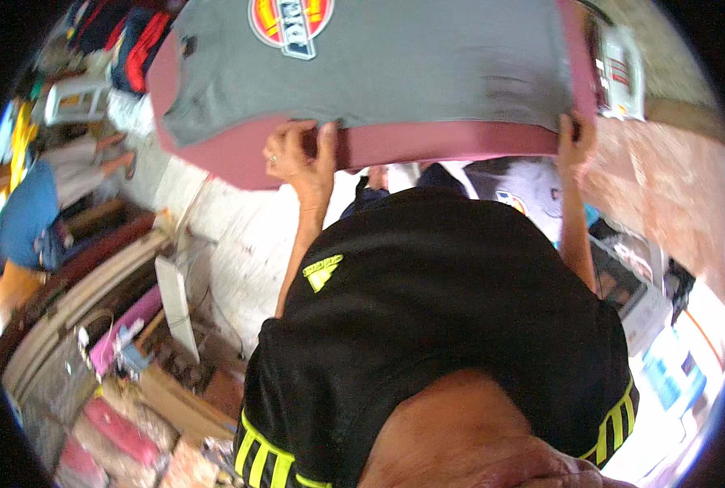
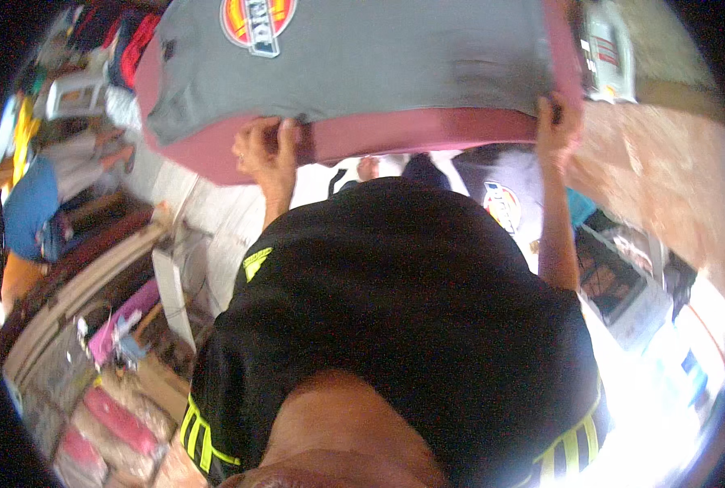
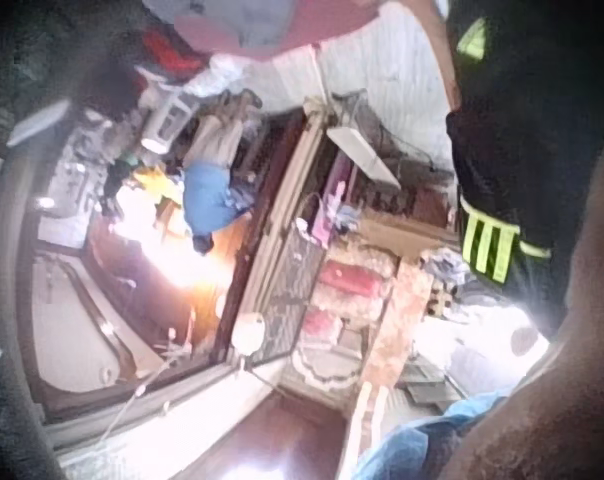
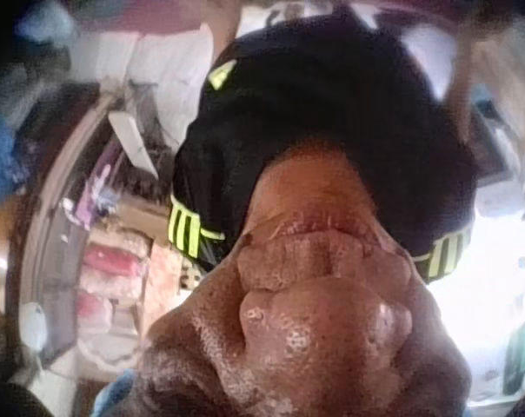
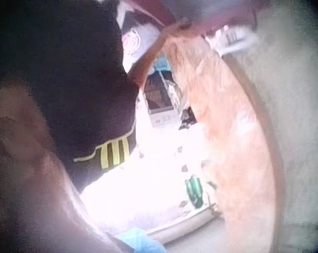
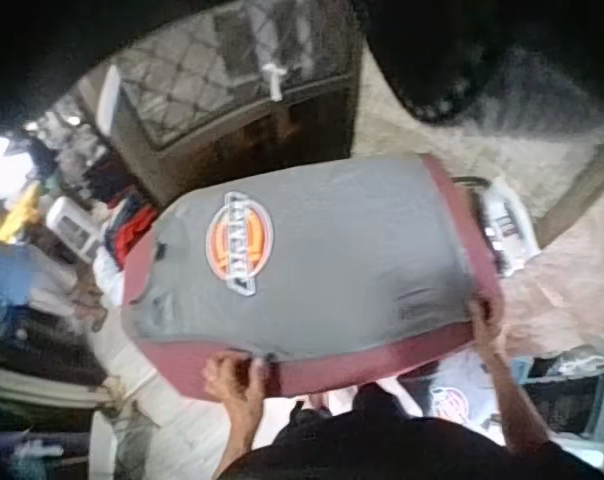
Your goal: The person irons a gray Dickies t-shirt on a pink ironing board. They use a white electric iron to smooth the front, back, and sleeves of the shirt, frequently adjusting the garment's position and flipping it over to ensure all areas are pressed.
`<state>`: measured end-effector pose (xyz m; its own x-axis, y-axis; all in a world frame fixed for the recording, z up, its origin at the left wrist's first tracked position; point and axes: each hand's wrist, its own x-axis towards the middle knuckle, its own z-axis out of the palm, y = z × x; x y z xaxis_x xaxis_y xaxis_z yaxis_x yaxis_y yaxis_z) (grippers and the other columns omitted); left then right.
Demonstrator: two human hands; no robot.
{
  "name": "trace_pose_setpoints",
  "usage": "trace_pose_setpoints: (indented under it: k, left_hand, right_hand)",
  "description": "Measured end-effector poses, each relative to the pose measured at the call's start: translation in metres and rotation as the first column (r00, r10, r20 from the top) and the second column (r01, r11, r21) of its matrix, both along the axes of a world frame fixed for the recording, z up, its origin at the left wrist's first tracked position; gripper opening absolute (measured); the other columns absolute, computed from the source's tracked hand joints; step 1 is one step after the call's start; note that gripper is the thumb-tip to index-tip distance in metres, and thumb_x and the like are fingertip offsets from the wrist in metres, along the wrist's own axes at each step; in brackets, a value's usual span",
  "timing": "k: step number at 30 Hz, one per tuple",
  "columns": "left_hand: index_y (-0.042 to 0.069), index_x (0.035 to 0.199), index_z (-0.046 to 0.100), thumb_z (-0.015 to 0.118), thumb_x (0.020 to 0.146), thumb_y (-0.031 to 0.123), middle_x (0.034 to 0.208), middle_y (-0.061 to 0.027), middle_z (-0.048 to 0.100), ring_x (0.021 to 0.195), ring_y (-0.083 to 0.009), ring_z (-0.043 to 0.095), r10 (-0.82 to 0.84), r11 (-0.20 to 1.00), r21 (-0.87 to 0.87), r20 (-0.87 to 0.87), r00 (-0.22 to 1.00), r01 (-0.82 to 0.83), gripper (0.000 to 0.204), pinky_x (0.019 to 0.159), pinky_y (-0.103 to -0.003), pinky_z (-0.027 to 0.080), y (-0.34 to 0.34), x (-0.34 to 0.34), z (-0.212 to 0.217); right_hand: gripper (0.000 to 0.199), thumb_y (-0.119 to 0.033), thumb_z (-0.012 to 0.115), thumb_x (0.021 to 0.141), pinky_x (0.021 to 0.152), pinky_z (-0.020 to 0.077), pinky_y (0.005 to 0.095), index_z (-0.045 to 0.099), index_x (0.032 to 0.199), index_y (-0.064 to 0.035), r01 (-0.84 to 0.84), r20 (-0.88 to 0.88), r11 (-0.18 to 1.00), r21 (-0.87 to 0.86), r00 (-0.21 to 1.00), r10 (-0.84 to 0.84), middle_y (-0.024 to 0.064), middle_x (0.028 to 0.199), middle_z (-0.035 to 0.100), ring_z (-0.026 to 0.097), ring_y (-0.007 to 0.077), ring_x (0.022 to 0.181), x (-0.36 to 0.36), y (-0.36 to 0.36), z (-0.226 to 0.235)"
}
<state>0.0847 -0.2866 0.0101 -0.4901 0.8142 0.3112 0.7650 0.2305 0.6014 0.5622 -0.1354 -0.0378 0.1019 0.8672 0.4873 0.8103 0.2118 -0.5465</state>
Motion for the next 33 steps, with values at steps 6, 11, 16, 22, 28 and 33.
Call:
trace_pose_setpoints:
  k: [6,11,16,22,28,33]
  left_hand:
    - [0.015,0.101,0.063,0.078,0.082,0.039,0.109,-0.0001,0.06,0.118,-0.0234,0.043,0.133,0.986,0.079,0.192,0.972,-0.15,0.034,0.1,-0.053,0.021,0.007,0.005,-0.012]
    - [0.015,0.108,0.063,0.076,0.084,0.039,0.108,0.0019,0.06,0.114,-0.0206,0.046,0.058,0.998,-0.013,0.21,0.976,-0.056,0.037,0.101,-0.052,0.019,0.018,0.012,-0.017]
    - [0.013,0.112,0.063,0.075,0.083,0.036,0.102,-0.0012,0.06,0.105,-0.0206,0.052,0.125,0.992,0.012,0.061,0.99,-0.126,0.039,0.099,-0.053,0.024,0.018,0.025,-0.012]
    - [0.001,0.12,0.056,0.071,0.082,0.007,0.101,-0.0085,0.055,0.089,-0.0173,0.056,-0.041,0.989,0.146,0.226,0.973,0.007,0.041,0.074,-0.029,0.046,0.022,0.034,-0.003]
    - [0.003,0.102,0.065,0.063,0.073,-0.003,0.095,-0.0111,0.061,0.087,-0.0254,0.058,-0.052,0.955,0.295,0.263,0.963,-0.029,0.03,0.069,-0.033,0.048,0.014,0.021,-0.03]
    - [0.003,0.101,0.071,0.066,0.079,0.006,0.091,-0.0133,0.063,0.078,-0.0251,0.063,-0.064,0.998,0.021,0.209,0.976,0.061,0.023,0.071,-0.033,0.051,0.024,0.024,0.015]
  right_hand:
    - [0.031,-0.022,0.077,0.084,0.08,0.0518,0.0338,0.066,0.107,-0.0041,0.101,-0.275,0.99,-0.095,0.954,-0.123,0.0081,0.094,0.069,0.065,0.0197,0.085,-0.036,0.003,0.022]
    - [0.031,-0.012,0.071,0.088,0.081,0.0504,0.0303,0.064,0.118,-0.0071,-0.052,-0.306,0.999,-0.017,0.951,0.044,0.0072,0.1,0.068,0.063,0.0163,0.088,-0.03,-0.005,0.023]
    - [0.032,-0.011,0.068,0.09,0.081,0.0498,0.0317,0.062,0.122,-0.0067,-0.043,-0.144,0.993,-0.106,0.989,0.028,0.0099,0.103,0.067,0.061,0.0177,0.088,-0.019,-0.011,0.033]
    - [0.03,-0.013,0.07,0.09,0.078,0.0507,0.0366,0.06,0.117,-0.0032,-0.113,-0.044,0.984,-0.137,0.993,0.108,0.0142,0.1,0.066,0.063,0.0269,0.084,0.002,-0.01,0.041]
    - [0.033,-0.014,0.07,0.088,0.083,0.0513,0.0406,0.062,0.118,-0.0055,-0.163,0.055,0.807,-0.568,0.97,0.235,0.017,0.106,0.067,0.065,0.0334,0.097,-0.01,0.017,0.082]
    - [0.044,-0.019,0.073,0.084,0.099,0.0455,0.0469,0.061,0.125,-0.0114,-0.428,0.231,0.903,-0.044,0.875,0.426,0.0143,0.129,0.06,0.056,0.0382,0.118,-0.056,0.067,0.08]
